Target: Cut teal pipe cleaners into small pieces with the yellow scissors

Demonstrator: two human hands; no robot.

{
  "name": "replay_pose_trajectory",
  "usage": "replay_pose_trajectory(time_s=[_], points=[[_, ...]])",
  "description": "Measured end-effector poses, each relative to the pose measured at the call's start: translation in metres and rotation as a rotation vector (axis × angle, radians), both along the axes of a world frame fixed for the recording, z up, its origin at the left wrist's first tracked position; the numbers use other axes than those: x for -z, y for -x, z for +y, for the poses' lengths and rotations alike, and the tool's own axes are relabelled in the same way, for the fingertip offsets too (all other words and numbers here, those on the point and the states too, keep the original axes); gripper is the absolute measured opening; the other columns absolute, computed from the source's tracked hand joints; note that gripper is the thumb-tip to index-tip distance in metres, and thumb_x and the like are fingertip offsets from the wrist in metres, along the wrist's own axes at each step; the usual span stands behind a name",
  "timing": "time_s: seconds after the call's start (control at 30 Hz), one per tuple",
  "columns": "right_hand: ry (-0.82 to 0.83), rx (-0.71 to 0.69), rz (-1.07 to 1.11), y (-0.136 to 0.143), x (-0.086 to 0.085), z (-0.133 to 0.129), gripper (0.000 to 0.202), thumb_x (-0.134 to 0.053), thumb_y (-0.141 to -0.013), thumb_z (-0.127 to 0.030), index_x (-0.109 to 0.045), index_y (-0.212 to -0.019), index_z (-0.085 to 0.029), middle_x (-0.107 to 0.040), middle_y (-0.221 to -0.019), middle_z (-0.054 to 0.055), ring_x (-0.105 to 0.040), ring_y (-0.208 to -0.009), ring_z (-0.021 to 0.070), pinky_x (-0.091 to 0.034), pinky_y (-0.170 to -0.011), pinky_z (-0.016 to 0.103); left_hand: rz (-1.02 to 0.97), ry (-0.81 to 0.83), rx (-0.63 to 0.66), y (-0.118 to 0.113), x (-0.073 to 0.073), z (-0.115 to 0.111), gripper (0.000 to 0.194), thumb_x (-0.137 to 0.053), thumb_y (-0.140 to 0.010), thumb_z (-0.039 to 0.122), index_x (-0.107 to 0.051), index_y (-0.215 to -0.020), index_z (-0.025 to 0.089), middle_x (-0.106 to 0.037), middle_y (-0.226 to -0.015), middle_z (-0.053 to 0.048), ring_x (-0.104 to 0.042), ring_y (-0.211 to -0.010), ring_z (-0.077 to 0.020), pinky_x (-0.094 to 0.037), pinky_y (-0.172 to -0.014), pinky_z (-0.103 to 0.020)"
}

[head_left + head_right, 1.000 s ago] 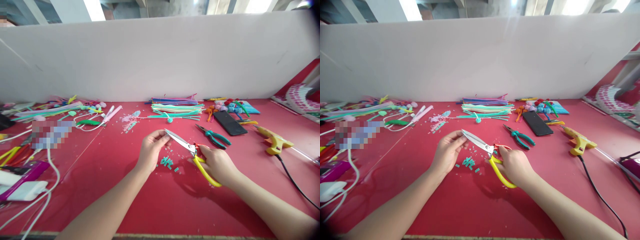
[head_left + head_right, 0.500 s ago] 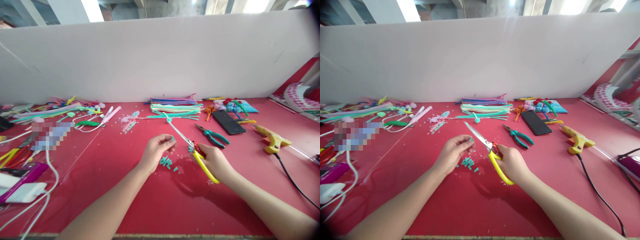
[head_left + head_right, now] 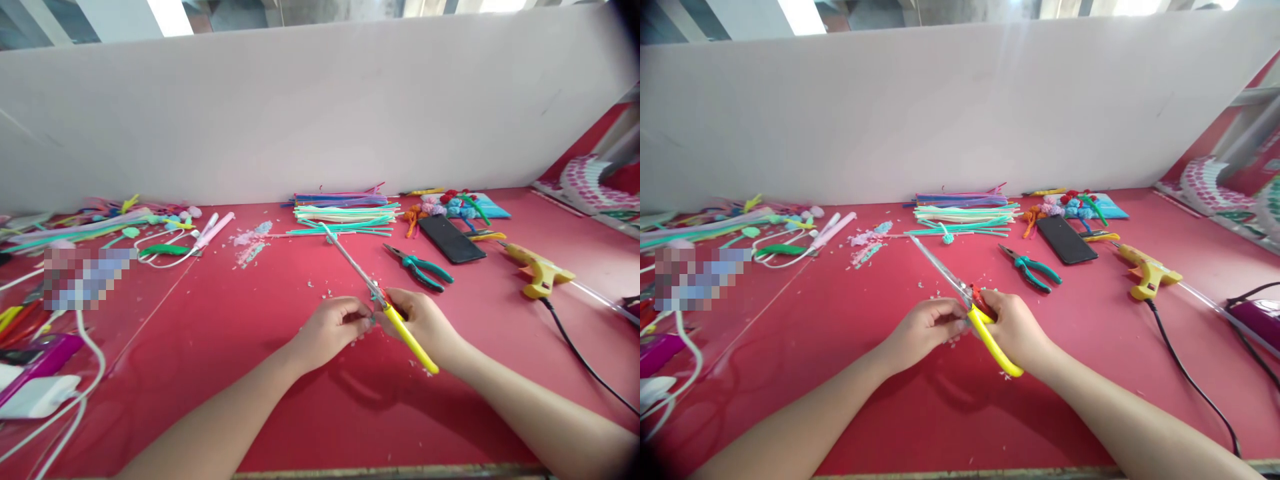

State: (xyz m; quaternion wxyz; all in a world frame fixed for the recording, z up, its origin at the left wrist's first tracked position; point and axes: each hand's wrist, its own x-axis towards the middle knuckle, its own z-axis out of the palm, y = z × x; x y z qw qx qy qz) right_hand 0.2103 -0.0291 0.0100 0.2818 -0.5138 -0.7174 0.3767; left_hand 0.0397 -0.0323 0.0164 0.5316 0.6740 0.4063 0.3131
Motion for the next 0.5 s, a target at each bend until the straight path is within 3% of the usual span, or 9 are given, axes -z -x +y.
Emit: replay_pose_trajectory(time_s=[0.27,0.43,0.5], points=[[0.036,0.000,-0.004,0.003,-0.002,-0.001,0.010,-0.044,-0.066,-0.026,-0.040,-0.063,-0.018,-0.031,-0.053,-0.006,-0.029,-0.048,0.0058,-0.022,-0.043,0.019,0.085,-0.106,-0.079,-0.003,-0.007,-0.002,0.014,-0.049,-0.071,0.026,-0.059,-0.066,0.018,-0.053,-0.060,0.000,-0.048,-0.056,-0.0110,-0.037,-0.055,-0.023],[0.088,0.046,0.017,0.001,-0.002,0.000,0.007,-0.044,-0.066,-0.024,-0.041,-0.065,-0.018,-0.032,-0.054,-0.006,-0.029,-0.047,0.0057,-0.022,-0.042,0.019,0.196,-0.172,-0.320,0.010,0.004,0.011,0.030,-0.045,-0.074,0.033,-0.049,-0.050,0.017,-0.037,-0.043,0.004,-0.036,-0.042,-0.0079,-0.029,-0.045,-0.021],[0.098,0.077,0.022,0.000,0.000,0.000,0.008,-0.043,-0.067,-0.025,-0.040,-0.065,-0.018,-0.032,-0.053,-0.006,-0.030,-0.046,0.0056,-0.021,-0.041,0.019,0.234,-0.189,-0.378,0.014,0.006,0.015,0.027,-0.046,-0.073,0.033,-0.050,-0.053,0.017,-0.039,-0.044,0.004,-0.038,-0.043,-0.0080,-0.030,-0.045,-0.020]])
